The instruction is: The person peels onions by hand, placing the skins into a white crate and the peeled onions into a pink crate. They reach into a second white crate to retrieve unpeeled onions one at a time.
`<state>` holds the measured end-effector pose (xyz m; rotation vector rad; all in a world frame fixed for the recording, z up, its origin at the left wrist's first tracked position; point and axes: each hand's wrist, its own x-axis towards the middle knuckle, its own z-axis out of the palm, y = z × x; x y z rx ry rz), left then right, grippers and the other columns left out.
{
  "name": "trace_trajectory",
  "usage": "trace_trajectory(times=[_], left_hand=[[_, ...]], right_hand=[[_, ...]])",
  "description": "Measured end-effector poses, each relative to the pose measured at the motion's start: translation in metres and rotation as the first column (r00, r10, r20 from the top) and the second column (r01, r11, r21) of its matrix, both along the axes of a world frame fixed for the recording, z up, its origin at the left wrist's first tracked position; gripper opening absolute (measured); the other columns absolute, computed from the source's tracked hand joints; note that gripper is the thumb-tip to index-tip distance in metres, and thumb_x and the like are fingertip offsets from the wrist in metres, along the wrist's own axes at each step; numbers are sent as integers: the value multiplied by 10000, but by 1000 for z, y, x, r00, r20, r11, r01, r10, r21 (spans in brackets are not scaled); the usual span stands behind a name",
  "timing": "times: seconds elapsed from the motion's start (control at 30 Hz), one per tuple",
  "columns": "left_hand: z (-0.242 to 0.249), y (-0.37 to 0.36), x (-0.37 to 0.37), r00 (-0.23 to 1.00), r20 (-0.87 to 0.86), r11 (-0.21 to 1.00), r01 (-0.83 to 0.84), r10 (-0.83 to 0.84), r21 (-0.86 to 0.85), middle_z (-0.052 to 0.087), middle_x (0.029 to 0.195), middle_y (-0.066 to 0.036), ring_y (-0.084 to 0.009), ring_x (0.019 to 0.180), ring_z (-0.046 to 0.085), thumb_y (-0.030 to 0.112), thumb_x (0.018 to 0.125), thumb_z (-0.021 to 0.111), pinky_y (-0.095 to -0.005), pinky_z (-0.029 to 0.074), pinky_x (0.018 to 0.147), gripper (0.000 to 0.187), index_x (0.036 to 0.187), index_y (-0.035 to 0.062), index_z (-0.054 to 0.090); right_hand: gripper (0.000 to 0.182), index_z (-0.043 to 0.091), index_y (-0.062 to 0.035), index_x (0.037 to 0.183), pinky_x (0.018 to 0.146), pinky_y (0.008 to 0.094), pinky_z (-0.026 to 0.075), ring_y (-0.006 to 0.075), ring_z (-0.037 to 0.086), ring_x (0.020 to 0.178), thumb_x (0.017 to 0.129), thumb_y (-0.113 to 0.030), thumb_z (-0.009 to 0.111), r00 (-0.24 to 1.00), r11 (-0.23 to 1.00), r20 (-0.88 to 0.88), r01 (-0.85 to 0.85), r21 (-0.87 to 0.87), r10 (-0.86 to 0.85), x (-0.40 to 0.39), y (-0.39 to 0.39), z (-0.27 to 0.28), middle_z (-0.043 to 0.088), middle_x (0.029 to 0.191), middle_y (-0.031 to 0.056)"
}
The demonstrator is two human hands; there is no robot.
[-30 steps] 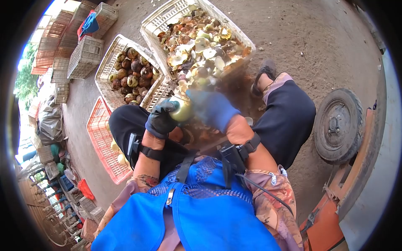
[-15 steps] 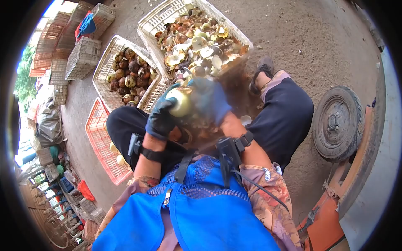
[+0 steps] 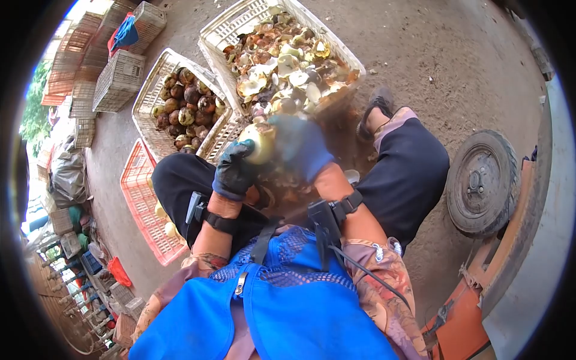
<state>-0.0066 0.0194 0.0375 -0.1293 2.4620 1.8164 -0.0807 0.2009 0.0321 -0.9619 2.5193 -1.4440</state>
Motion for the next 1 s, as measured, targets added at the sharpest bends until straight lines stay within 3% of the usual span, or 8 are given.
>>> trace_trajectory(times=[0.17, 0.27, 0.37, 0.47, 0.53, 0.63, 0.73, 1.0], left_hand=[[12, 0, 5, 997, 62, 988, -52, 43, 146, 659, 1126, -98, -210, 1025, 635, 72, 828, 632, -357, 524, 934, 405, 1221, -16, 583], [19, 8, 6, 976, 122, 975, 161, -180, 150, 647, 1145, -103, -220, 1032, 633, 95, 821, 639, -359, 520, 933, 460, 1261, -13, 556], [-11, 4, 14, 988, 149, 982, 11, -39, 187, 630, 1185, -112, -227, 1079, 613, 154, 825, 651, -375, 510, 946, 513, 1294, -12, 526], [-21, -1, 15, 941, 336, 478, -307, 25, 823, 611, 1231, -67, -182, 1104, 582, 303, 857, 708, -378, 510, 941, 535, 1303, 63, 536], [-34, -7, 16, 973, 224, 742, -186, 50, 644, 617, 1216, -66, -186, 1100, 586, 285, 863, 700, -374, 511, 945, 519, 1304, 65, 536], [-26, -8, 15, 983, 180, 947, -88, 33, 309, 627, 1187, -84, -206, 1083, 600, 238, 859, 688, -367, 517, 940, 513, 1304, 42, 528], [16, 0, 1, 983, 180, 970, -11, -35, 244, 632, 1164, -121, -239, 1055, 619, 200, 833, 679, -356, 529, 922, 537, 1302, 0, 514], [-11, 12, 12, 999, 16, 967, -51, 48, 250, 616, 1187, -160, -286, 1043, 639, 182, 802, 684, -398, 537, 917, 583, 1319, -12, 495]], right_hand=[[120, 645, -45, 843, 650, 406, 507, 298, 625, 696, 810, -158, 620, 932, 951, 362, 90, -297, 25, -18, -8, -15, 647, 765, 118], [174, 658, -39, 1010, 596, 320, 492, 161, 584, 628, 859, -95, 589, 661, 688, 743, 491, -534, 105, -34, -2, 8, 646, 729, 37], [173, 634, -11, 1034, 580, 303, 478, 107, 565, 641, 877, -59, 578, 782, 751, 603, 491, -441, -157, -43, -1, -14, 619, 731, -5], [213, 626, -19, 1082, 621, 320, 493, 165, 608, 703, 886, -85, 575, 716, 841, 669, 227, -491, 197, -28, 13, 12, 661, 824, 68], [265, 636, -60, 1113, 712, 349, 499, 248, 644, 820, 855, -117, 619, 766, 872, 608, 138, -470, 207, -21, 11, 11, 673, 951, 113], [344, 610, 14, 1242, 849, 279, 505, 98, 619, 959, 946, -162, 623, 944, 917, -196, -310, -252, 265, -19, 15, -7, 698, 1105, 35], [198, 648, -99, 959, 789, 412, 484, 291, 632, 850, 788, -195, 672, 912, 926, 358, -59, -373, 202, -5, 10, -3, 656, 980, 96], [47, 636, -50, 897, 654, 374, 513, 297, 631, 735, 876, -50, 594, 988, 934, 82, 149, -325, -129, 2, 2, 8, 637, 831, 112]])
